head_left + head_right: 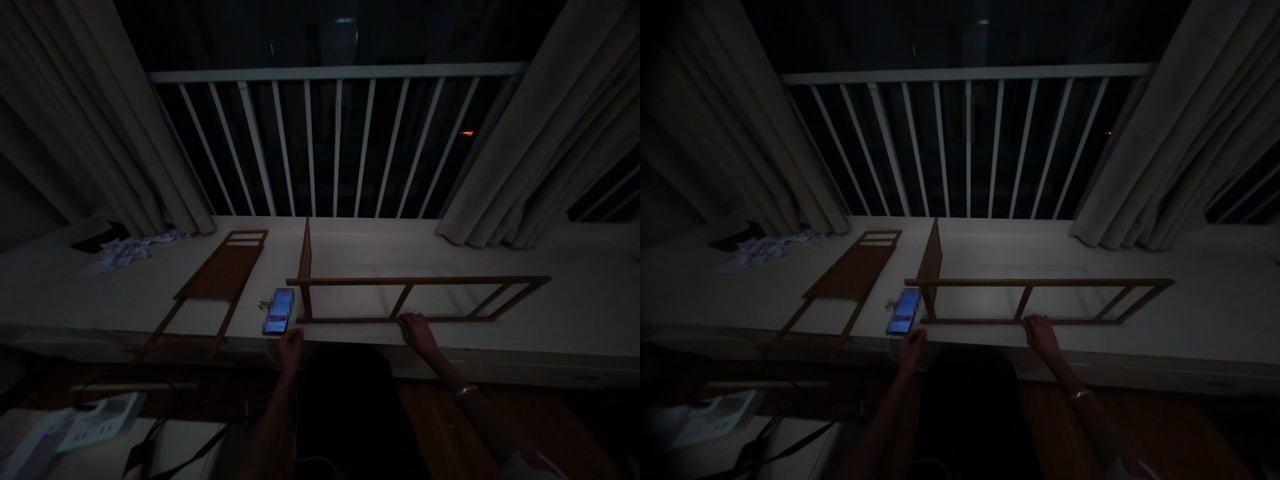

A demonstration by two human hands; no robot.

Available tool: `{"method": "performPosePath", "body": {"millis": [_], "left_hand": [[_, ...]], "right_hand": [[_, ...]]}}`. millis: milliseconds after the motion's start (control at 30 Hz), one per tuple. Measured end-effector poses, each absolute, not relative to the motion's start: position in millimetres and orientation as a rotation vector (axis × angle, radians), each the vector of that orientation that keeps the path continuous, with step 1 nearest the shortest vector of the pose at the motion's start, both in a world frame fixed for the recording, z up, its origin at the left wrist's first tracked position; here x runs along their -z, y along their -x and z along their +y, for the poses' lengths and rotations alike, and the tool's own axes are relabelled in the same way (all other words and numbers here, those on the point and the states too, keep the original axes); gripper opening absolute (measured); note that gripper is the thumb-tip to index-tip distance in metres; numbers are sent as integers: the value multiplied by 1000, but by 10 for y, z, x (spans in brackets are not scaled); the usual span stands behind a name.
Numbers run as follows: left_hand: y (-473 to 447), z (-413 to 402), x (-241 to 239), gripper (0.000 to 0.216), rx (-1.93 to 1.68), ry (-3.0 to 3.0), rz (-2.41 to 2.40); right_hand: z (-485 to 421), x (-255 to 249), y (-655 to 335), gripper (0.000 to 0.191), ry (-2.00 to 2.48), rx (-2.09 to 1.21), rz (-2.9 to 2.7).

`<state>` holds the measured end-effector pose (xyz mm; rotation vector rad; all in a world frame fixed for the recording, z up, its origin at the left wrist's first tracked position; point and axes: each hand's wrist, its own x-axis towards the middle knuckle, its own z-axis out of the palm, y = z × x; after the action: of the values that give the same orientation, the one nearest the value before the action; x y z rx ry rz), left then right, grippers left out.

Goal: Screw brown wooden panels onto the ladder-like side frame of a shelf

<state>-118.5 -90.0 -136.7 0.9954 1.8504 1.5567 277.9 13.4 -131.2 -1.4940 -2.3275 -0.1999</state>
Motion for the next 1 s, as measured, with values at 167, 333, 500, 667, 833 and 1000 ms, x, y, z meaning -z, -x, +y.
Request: {"method": "performPosePath", "body": {"millis": [167,333,500,667,833,1000], "left_hand": [[1225,-913,1367,29,-1491,-929,1826],[1255,-949,1293,32,-1405,-842,1737],[1155,-963,1216,34,-1316,-786,1605],[1075,-965,1180,32,-1276,-770,1561],[1137,-974,1187,29,-1248,-789,1589],[1205,-893,1214,26,-1207,-861,1649]], "right_hand": [[-39,1170,-2689,28,1464,238,-2201],[-410,1006,-2312,26,1407,21,-2183],[-674,732,-1482,24,1003,-312,-2510],[-753,647,-714,41,828,-531,-2540],[-695,842,-411,19,835,-670,-2413],[-560,1020,-295,18,937,-656,-2282]]}}
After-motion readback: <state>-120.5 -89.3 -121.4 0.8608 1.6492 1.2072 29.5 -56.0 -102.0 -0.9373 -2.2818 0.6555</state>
